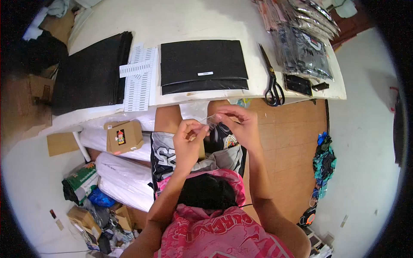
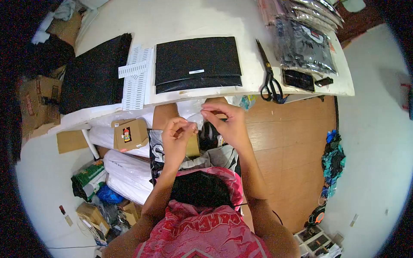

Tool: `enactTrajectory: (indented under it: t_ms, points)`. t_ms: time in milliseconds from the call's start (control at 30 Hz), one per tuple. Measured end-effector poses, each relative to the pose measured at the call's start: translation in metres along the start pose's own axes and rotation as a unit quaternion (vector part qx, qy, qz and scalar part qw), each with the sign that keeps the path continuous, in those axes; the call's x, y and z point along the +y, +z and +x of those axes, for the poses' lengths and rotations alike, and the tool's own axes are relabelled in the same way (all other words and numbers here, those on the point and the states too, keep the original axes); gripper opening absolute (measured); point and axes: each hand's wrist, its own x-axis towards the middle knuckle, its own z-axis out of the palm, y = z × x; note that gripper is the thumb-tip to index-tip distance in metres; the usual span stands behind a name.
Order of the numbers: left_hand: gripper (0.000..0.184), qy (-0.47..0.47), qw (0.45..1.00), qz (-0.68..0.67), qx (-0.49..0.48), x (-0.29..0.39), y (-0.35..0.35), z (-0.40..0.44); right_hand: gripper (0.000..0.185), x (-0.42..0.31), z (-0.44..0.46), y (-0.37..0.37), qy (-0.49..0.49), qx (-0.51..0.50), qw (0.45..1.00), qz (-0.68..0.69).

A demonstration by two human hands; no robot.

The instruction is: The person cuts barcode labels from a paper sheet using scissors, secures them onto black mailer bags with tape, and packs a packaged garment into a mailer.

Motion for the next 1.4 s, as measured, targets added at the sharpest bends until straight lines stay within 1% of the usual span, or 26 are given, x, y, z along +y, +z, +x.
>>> enactTrajectory:
  t_ms: [33, 100, 233, 300, 367, 433, 533, 567, 633, 700, 767, 833, 900, 933, 1000, 1067, 1100, 1167, 1233, 1300, 1400]
  points:
    - [0.019, 0.001, 1.0, -0.003, 0.008, 0.002, 0.001, 0.001, 0.015, -0.002, 0.003, 0.001, -0.001, -0.008, 1.0, -0.001]
    - [0.022, -0.047, 0.994, -0.098, 0.016, 0.006, 0.003, 0.003, 0.017, -0.008, 0.008, 0.0, -0.014, -0.012, 0.998, -0.065]
    - [0.025, -0.049, 0.994, -0.098, 0.029, 0.002, 0.002, 0.012, 0.018, -0.015, 0.02, 0.0, -0.038, -0.033, 0.993, -0.11]
    - [0.024, -0.097, 0.989, -0.115, -0.003, -0.005, 0.001, 0.016, 0.017, -0.013, 0.027, -0.002, -0.022, -0.029, 0.994, -0.099]
    - [0.023, -0.107, 0.985, -0.137, 0.004, -0.01, 0.005, 0.019, 0.017, -0.019, 0.033, -0.005, 0.0, -0.035, 0.993, -0.109]
    - [0.022, -0.118, 0.98, -0.158, 0.008, -0.012, 0.011, 0.022, 0.018, -0.023, 0.043, -0.01, -0.037, -0.056, 0.98, -0.188]
    - [0.021, -0.119, 0.977, -0.174, 0.024, -0.012, 0.02, 0.026, 0.018, -0.023, 0.056, -0.016, -0.034, -0.07, 0.972, -0.223]
    - [0.02, -0.124, 0.974, -0.187, 0.029, -0.011, 0.022, 0.028, 0.018, -0.022, 0.06, -0.018, -0.031, -0.071, 0.971, -0.226]
    - [0.02, -0.132, 0.97, -0.202, 0.035, -0.009, 0.026, 0.031, 0.015, -0.019, 0.07, -0.021, -0.036, -0.107, 0.968, -0.226]
    - [0.018, -0.164, 0.966, -0.198, 0.027, -0.008, 0.027, 0.036, 0.013, -0.021, 0.08, -0.022, -0.029, -0.116, 0.968, -0.218]
    - [0.019, -0.171, 0.963, -0.208, 0.024, -0.006, 0.03, 0.042, 0.012, -0.019, 0.09, -0.02, -0.023, -0.123, 0.97, -0.209]
    - [0.02, -0.177, 0.959, -0.22, 0.021, -0.004, 0.031, 0.048, 0.012, -0.015, 0.1, -0.017, -0.048, -0.114, 0.981, -0.15]
    - [0.024, -0.186, 0.936, -0.298, 0.002, 0.0, 0.029, 0.054, 0.012, -0.017, 0.111, -0.018, -0.054, -0.128, 0.975, -0.173]
    - [0.024, -0.188, 0.936, -0.297, 0.001, 0.003, 0.029, 0.057, 0.012, -0.017, 0.116, -0.019, -0.048, -0.138, 0.972, -0.182]
    - [0.03, -0.213, 0.924, -0.317, -0.006, 0.009, 0.028, 0.061, 0.013, -0.016, 0.127, -0.02, -0.039, -0.146, 0.97, -0.191]
    - [0.033, -0.219, 0.914, -0.341, -0.011, 0.007, 0.026, 0.066, 0.016, -0.012, 0.139, -0.02, -0.072, -0.185, 0.948, -0.248]
    - [0.036, -0.222, 0.904, -0.365, -0.015, 0.007, 0.025, 0.067, 0.016, -0.01, 0.143, -0.02, -0.07, -0.184, 0.949, -0.247]
    - [0.039, -0.239, 0.896, -0.373, -0.011, 0.008, 0.024, 0.071, 0.019, -0.005, 0.152, -0.019, 0.05, -0.188, 0.966, -0.169]
    - [0.042, -0.256, 0.888, -0.382, -0.006, 0.009, 0.023, 0.073, 0.017, -0.001, 0.159, -0.019, 0.054, -0.191, 0.962, -0.187]
    - [0.044, -0.26, 0.88, -0.397, -0.013, 0.009, 0.022, 0.075, 0.012, 0.003, 0.165, -0.019, 0.051, -0.229, 0.95, -0.205]
    - [0.047, -0.274, 0.874, -0.402, -0.007, 0.013, 0.022, 0.076, 0.011, 0.006, 0.17, -0.019, 0.041, -0.253, 0.945, -0.202]
